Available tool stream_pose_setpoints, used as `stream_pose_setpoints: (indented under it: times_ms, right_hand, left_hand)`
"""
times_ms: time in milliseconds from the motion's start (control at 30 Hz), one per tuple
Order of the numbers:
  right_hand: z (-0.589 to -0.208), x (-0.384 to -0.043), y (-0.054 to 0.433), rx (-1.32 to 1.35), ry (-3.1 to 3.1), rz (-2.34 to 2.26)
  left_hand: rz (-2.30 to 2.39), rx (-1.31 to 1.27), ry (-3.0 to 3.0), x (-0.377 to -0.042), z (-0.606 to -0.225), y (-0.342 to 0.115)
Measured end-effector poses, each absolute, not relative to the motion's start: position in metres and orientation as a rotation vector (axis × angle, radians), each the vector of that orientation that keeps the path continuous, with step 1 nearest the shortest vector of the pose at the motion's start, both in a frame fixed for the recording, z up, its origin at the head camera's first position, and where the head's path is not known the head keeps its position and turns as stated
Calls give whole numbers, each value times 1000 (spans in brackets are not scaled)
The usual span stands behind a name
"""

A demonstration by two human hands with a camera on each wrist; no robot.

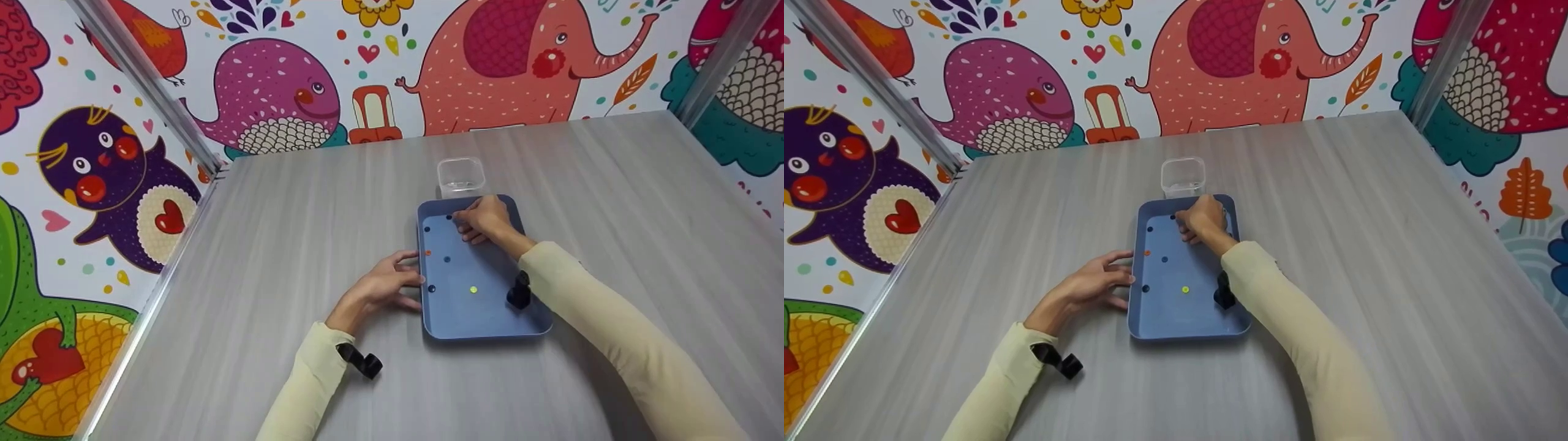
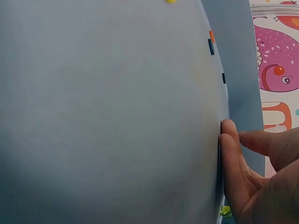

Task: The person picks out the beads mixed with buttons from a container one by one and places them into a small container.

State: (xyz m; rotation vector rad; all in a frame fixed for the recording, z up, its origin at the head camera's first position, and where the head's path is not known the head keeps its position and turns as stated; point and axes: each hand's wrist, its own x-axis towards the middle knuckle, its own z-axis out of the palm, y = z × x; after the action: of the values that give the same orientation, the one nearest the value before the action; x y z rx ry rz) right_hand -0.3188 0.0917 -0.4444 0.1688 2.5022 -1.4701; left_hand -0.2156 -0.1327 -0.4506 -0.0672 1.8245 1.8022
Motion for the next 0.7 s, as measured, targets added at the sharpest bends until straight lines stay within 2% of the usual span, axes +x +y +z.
stream_pose_setpoints:
  times_ms: [700]
  right_hand:
    - [-446,-323,87,233,2529,-1446]
  left_hand:
    - [1796,-68,1835,-215,-450,-134]
